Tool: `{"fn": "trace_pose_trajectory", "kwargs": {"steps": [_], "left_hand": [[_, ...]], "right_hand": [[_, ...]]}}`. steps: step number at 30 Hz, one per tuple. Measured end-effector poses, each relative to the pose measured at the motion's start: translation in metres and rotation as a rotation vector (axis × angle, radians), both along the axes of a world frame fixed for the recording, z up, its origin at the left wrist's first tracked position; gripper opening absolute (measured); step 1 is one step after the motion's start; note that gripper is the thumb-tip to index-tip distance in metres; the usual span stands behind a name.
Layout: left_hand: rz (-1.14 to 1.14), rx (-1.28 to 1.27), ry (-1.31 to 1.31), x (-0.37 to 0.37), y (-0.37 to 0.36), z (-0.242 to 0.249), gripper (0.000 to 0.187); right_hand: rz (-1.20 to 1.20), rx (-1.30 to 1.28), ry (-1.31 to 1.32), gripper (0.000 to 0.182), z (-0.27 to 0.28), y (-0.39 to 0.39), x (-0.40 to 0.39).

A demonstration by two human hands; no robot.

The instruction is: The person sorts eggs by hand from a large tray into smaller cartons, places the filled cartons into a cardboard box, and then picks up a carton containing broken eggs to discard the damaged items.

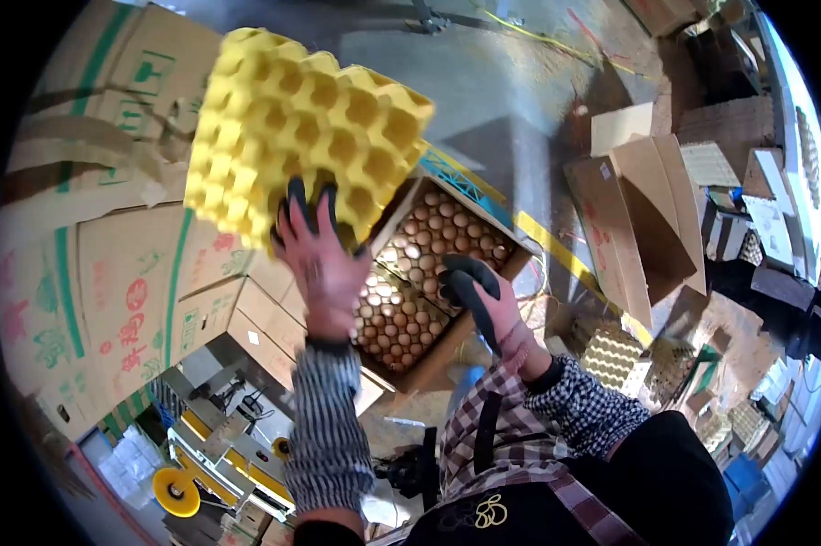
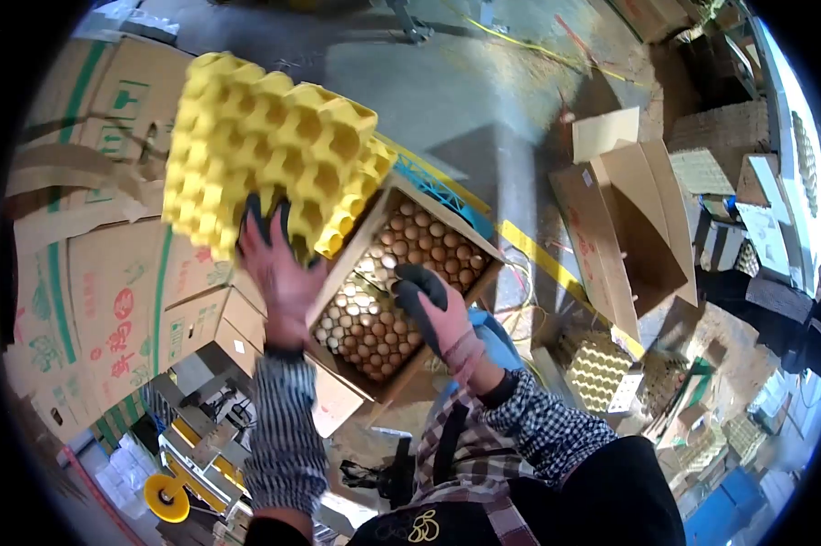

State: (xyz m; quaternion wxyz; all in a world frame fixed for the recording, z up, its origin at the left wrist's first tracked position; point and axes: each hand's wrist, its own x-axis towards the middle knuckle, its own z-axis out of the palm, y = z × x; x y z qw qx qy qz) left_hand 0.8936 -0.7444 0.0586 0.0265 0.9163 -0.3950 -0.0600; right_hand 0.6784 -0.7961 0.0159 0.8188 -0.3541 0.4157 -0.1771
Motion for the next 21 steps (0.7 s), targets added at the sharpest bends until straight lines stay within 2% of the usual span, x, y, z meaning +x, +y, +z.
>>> {"fn": "trace_pose_trajectory", "kwargs": {"steps": [2, 4, 5, 6, 7, 8, 10, 11, 12, 14, 15, 16, 17, 19, 21], "left_hand": [[-0.074, 0.127, 0.101, 0.03, -0.022, -0.074, 0.086], [0.059, 0.27, 0.274, 0.029, -0.027, -0.128, 0.086], [0.046, 0.161, 0.248, 0.019, -0.023, -0.13, 0.086], [-0.089, -0.046, 0.09, 0.006, -0.009, -0.127, 0.074], [-0.057, -0.178, 0.082, -0.008, 0.012, -0.134, 0.066], [-0.022, -0.312, 0.071, -0.024, 0.031, -0.141, 0.059], [0.216, -0.371, 0.875, -0.06, 0.049, -0.143, 0.043], [0.195, -0.194, 0.917, -0.066, 0.062, -0.192, 0.043], [0.176, -0.012, 0.957, -0.07, 0.075, -0.241, 0.043], [0.204, -0.029, 0.918, -0.052, 0.06, -0.275, 0.045], [0.172, -0.077, 0.884, -0.036, 0.057, -0.318, 0.051], [0.087, -0.213, 0.732, -0.023, 0.057, -0.373, 0.053], [0.081, -0.006, 0.652, -0.003, 0.042, -0.393, 0.053], [0.106, 0.146, 0.844, 0.026, 0.018, -0.427, 0.056], [-0.478, 0.352, 0.289, 0.035, 0.019, -0.498, 0.055]], "right_hand": [[-0.026, 0.134, 0.07, 0.033, -0.032, 0.002, -0.022], [0.056, 0.187, 0.137, 0.032, -0.063, 0.004, -0.046], [0.039, 0.311, 0.195, 0.035, -0.078, 0.008, -0.054], [0.014, 0.446, 0.252, 0.037, -0.091, 0.016, -0.063], [-0.093, 0.513, 0.255, 0.038, -0.097, 0.022, -0.057], [-0.097, 0.526, 0.268, 0.038, -0.109, 0.028, -0.051], [-0.281, 0.722, 0.294, 0.042, -0.156, 0.038, -0.034], [-0.286, 0.755, 0.418, 0.041, -0.204, 0.047, -0.025], [-0.282, 0.762, 0.426, 0.041, -0.249, 0.063, -0.033], [-0.535, 0.65, 0.534, 0.047, -0.317, 0.082, -0.046], [-0.544, 0.645, 0.538, 0.047, -0.326, 0.08, -0.042], [-0.55, 0.595, 0.55, 0.043, -0.328, 0.079, -0.038], [-0.553, 0.545, 0.564, 0.041, -0.327, 0.077, -0.034], [-0.562, 0.503, 0.599, 0.041, -0.329, 0.072, -0.036], [-0.308, 0.305, 0.771, 0.044, -0.329, 0.064, -0.053]]}}
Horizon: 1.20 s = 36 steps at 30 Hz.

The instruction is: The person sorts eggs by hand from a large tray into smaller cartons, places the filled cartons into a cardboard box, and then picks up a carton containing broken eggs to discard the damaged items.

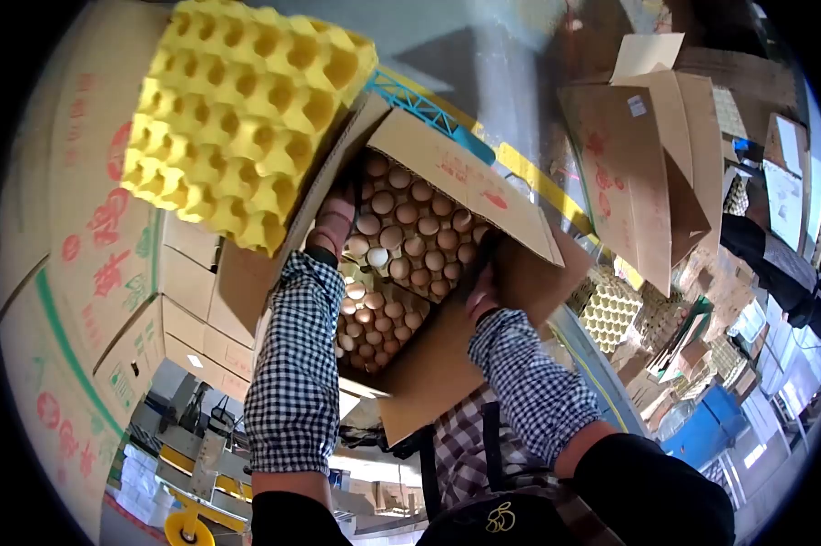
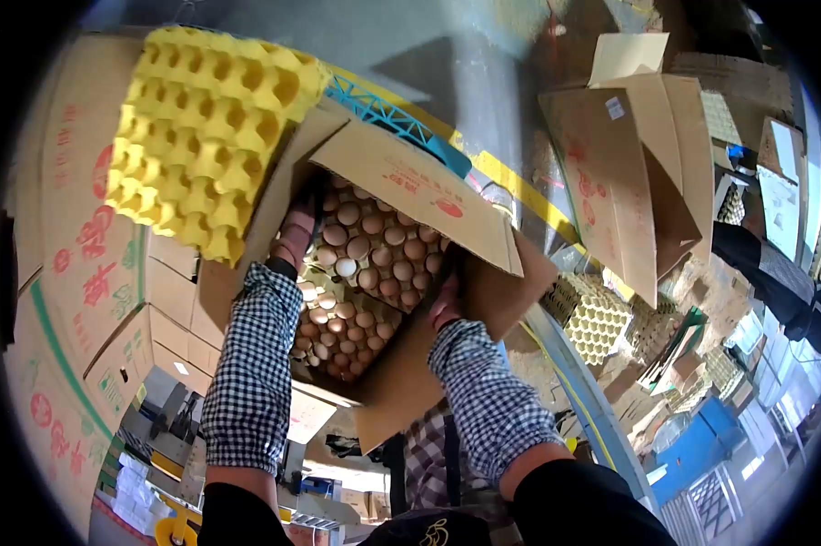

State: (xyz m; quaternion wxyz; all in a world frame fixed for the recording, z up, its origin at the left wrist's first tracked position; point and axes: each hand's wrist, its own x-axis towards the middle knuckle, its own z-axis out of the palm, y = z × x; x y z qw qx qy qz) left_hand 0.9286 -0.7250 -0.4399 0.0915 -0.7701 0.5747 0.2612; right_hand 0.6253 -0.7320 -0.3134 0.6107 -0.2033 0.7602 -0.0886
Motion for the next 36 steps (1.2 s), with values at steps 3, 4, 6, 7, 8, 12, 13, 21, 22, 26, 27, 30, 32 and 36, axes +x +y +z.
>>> {"fn": "trace_pose_trajectory", "kwargs": {"steps": [3, 4, 6, 7, 8, 12, 13, 21, 22, 26, 27, 30, 32, 36], "left_hand": [[-0.108, -0.039, 0.111, 0.005, 0.028, -0.053, 0.055], [0.117, -0.103, 0.433, 0.01, 0.035, -0.062, 0.055], [0.577, -0.268, 1.074, 0.014, 0.028, -0.082, 0.056], [0.589, -0.247, 1.056, 0.012, 0.01, -0.068, 0.054], [0.563, -0.176, 0.97, 0.009, -0.007, -0.04, 0.052], [0.352, -0.07, 0.747, 0.01, -0.022, -0.006, 0.046], [0.174, -0.212, 0.631, 0.02, -0.009, -0.06, 0.046], [0.292, -0.197, 0.687, 0.014, 0.005, 0.039, 0.047], [0.288, -0.199, 0.679, 0.013, 0.005, 0.047, 0.048], [0.268, -0.216, 0.638, 0.009, 0.007, 0.085, 0.049], [0.264, -0.225, 0.633, 0.01, 0.007, 0.095, 0.049], [0.249, -0.253, 0.622, 0.008, 0.006, 0.126, 0.05], [0.239, -0.272, 0.609, 0.007, 0.006, 0.149, 0.05], [0.248, -0.313, 0.605, 0.006, 0.014, 0.203, 0.052]], "right_hand": [[0.529, -0.026, 0.143, 0.054, 0.002, 0.007, -0.022], [0.616, -0.028, 0.156, 0.056, -0.003, 0.012, -0.02], [0.738, -0.335, 0.178, 0.057, -0.023, 0.013, -0.017], [0.751, -0.507, 0.184, 0.057, -0.033, 0.006, -0.02], [0.768, -0.68, 0.2, 0.057, -0.043, 0.0, -0.023], [-0.415, -0.141, -0.496, 0.053, -0.045, 0.036, -0.055], [0.033, -0.407, -0.231, 0.053, -0.055, 0.028, -0.056], [-0.09, -0.293, -0.193, 0.05, -0.036, 0.023, -0.058], [-0.096, -0.291, -0.19, 0.05, -0.033, 0.022, -0.057], [-0.14, -0.287, -0.196, 0.049, -0.014, 0.019, -0.048], [-0.149, -0.294, -0.203, 0.049, -0.01, 0.016, -0.045], [-0.153, -0.318, -0.223, 0.048, 0.008, 0.012, -0.037], [-0.147, -0.329, -0.251, 0.048, 0.023, 0.007, -0.031], [-0.122, -0.328, -0.329, 0.047, 0.067, -0.004, -0.014]]}}
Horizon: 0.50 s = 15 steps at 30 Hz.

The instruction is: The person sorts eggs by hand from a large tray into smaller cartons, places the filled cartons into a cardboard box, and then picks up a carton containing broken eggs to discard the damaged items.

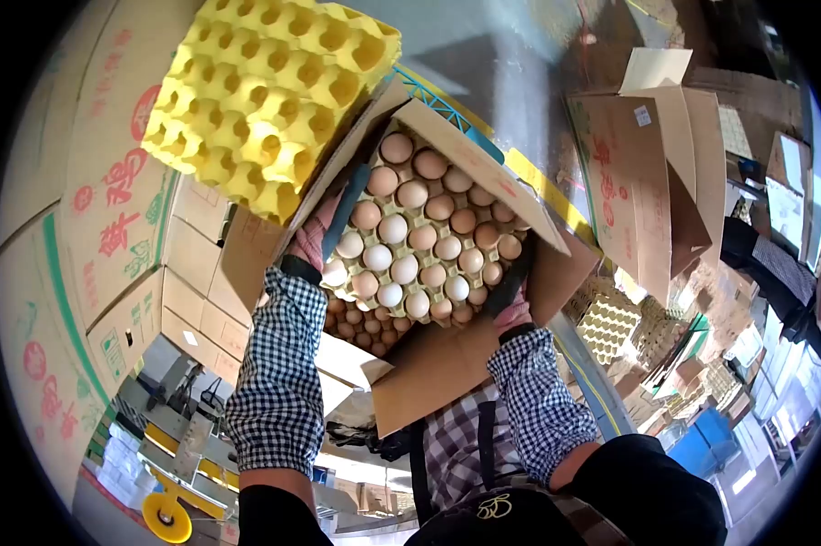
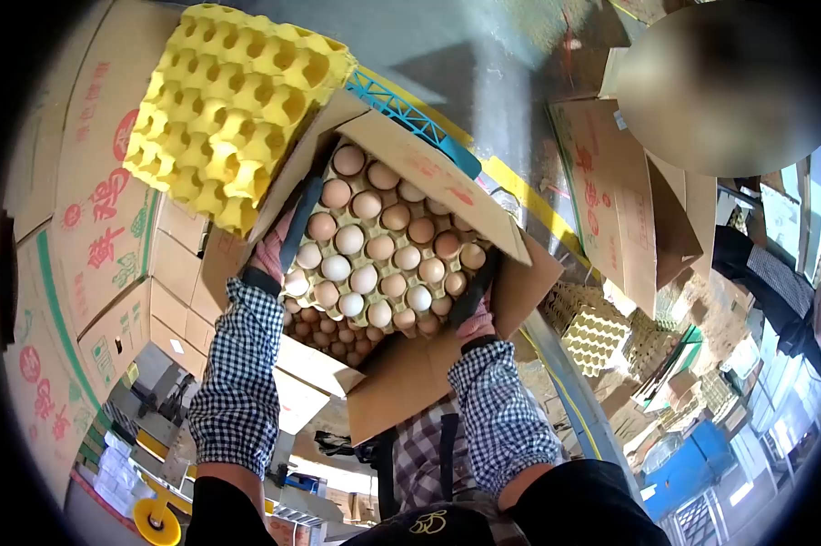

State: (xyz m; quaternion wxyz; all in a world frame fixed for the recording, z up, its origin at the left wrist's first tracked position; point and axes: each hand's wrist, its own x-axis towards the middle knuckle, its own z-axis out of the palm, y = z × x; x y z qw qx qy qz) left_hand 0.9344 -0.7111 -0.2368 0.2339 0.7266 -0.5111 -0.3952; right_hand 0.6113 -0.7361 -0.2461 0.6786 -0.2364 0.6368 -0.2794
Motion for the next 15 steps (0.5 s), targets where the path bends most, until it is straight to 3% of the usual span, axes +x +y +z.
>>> {"fn": "trace_pose_trajectory", "kwargs": {"steps": [2, 5, 6, 8, 9, 11, 12, 15], "left_hand": [[0.191, 0.099, 0.231, -0.006, 0.012, 0.034, 0.049], [0.142, 0.028, 0.225, -0.005, 0.063, 0.064, 0.044], [0.181, -0.03, 0.281, -0.008, 0.081, 0.067, 0.044], [0.221, -0.067, 0.28, -0.015, 0.101, 0.101, 0.046], [0.234, -0.037, 0.223, -0.021, 0.107, 0.129, 0.048], [0.352, -0.175, 0.759, -0.027, 0.132, 0.161, 0.064], [0.35, -0.455, 1.068, -0.04, 0.157, 0.172, 0.096], [0.654, -0.59, 1.109, -0.083, 0.198, 0.256, 0.067]], "right_hand": [[0.018, -0.009, -0.092, 0.047, 0.025, -0.003, 0.005], [0.013, -0.135, -0.476, 0.051, 0.038, 0.007, -0.006], [0.123, -0.18, -0.357, 0.051, 0.052, 0.009, -0.01], [0.08, 0.005, -0.393, 0.05, 0.1, 0.001, -0.004], [-0.059, 0.258, -0.533, 0.049, 0.142, -0.006, 0.009], [0.076, 0.115, -0.472, 0.051, 0.181, 0.004, 0.019], [0.175, 0.089, -0.479, 0.052, 0.196, 0.006, 0.02], [0.462, 0.034, -0.516, 0.056, 0.238, 0.002, 0.018]]}}
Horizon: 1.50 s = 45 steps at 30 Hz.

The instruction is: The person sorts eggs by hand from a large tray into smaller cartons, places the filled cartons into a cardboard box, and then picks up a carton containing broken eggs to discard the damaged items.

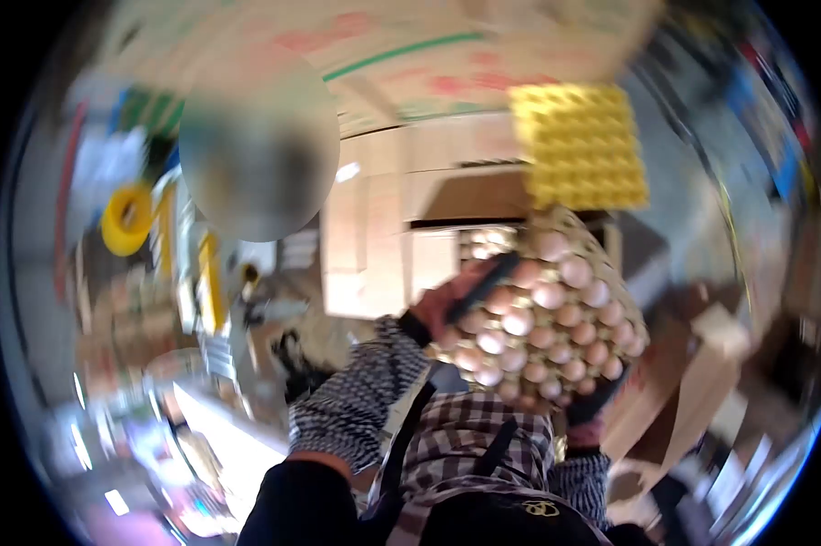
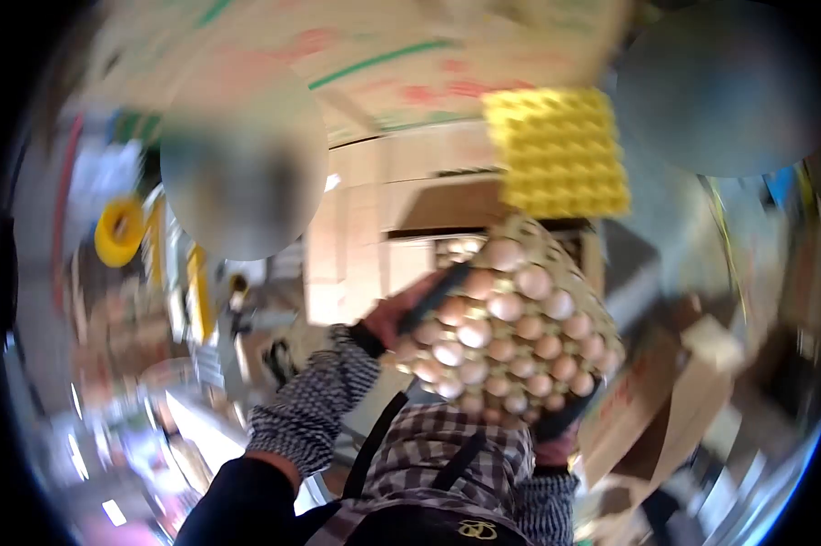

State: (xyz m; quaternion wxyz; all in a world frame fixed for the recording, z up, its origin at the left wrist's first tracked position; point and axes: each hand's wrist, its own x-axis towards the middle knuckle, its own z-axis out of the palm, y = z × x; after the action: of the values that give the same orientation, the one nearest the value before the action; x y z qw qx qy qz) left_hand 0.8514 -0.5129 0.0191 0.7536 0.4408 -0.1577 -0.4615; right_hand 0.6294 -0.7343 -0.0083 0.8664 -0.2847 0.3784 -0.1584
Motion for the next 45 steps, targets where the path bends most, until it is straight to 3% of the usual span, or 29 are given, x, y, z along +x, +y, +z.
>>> {"fn": "trace_pose_trajectory", "kwargs": {"steps": [2, 3, 9, 15, 16, 18, 23, 28, 32, 34, 37, 39, 41, 42, 43, 44, 45], "left_hand": [[0.237, -0.031, 0.167, -0.022, 0.02, 0.041, 0.052], [0.305, -0.047, 0.665, -0.041, 0.036, 0.047, 0.05], [0.714, -0.42, 0.46, -0.149, 0.119, 0.09, 0.048], [1.168, -0.607, 0.291, -0.355, 0.295, 0.083, 0.046], [1.253, -0.533, 0.29, -0.3, 0.236, 0.068, 0.046], [1.419, -0.592, 0.247, -0.4, 0.3, 0.07, 0.045], [1.961, -0.457, 0.256, -0.505, 0.333, 0.035, 0.044], [2.46, -0.249, 0.338, -0.664, 0.37, 0.02, 0.043], [2.663, -0.135, 0.422, -0.749, 0.401, 0.016, 0.042], [2.725, -0.106, 0.506, -0.777, 0.416, 0.017, 0.041], [2.813, -0.038, 0.596, -0.787, 0.429, 0.014, 0.041], [2.841, -0.004, 0.708, -0.791, 0.423, 0.011, 0.04], [2.863, 0.215, 0.834, -0.774, 0.413, 0.024, 0.04], [2.864, 0.586, 0.875, -0.758, 0.407, 0.035, 0.04], [2.71, 1.265, 0.823, -0.732, 0.403, 0.049, 0.039], [2.436, 1.958, 0.86, -0.705, 0.398, 0.063, 0.04], [2.084, 2.038, 0.603, -0.691, 0.392, 0.074, 0.049]], "right_hand": [[0.154, -0.064, -0.038, 0.058, 0.029, -0.01, 0.011], [0.232, -0.103, -0.063, 0.059, 0.043, -0.011, 0.014], [0.701, -0.242, -0.236, 0.067, 0.113, 0.024, 0.043], [1.194, -0.236, -0.454, 0.075, 0.159, 0.224, -0.012], [1.265, -0.167, -0.453, 0.077, 0.131, 0.175, 0.071], [1.453, -0.136, -0.506, 0.079, 0.147, 0.264, 0.0], [1.906, 0.181, -0.547, 0.086, 0.122, 0.378, 0.013], [2.332, 0.567, -0.643, 0.094, 0.097, 0.552, -0.058], [2.598, 0.646, -0.308, 0.059, 0.074, 0.696, -0.147], [2.681, 0.635, -0.146, 0.05, 0.04, 0.743, -0.2], [2.734, -0.015, -1.103, 0.05, -0.012, 0.795, -0.238], [2.749, 0.074, -0.759, 0.049, 0.007, 0.784, -0.26], [2.929, -0.086, -0.404, 0.05, 0.044, 0.791, -0.241], [2.941, -0.232, -0.603, 0.052, 0.067, 0.786, -0.231], [2.531, -0.751, -1.332, 0.053, 0.069, 0.777, -0.216], [1.865, -1.153, -1.928, 0.055, 0.071, 0.769, -0.202], [2.143, -1.021, -2.165, 0.057, 0.102, 0.763, -0.2]]}}
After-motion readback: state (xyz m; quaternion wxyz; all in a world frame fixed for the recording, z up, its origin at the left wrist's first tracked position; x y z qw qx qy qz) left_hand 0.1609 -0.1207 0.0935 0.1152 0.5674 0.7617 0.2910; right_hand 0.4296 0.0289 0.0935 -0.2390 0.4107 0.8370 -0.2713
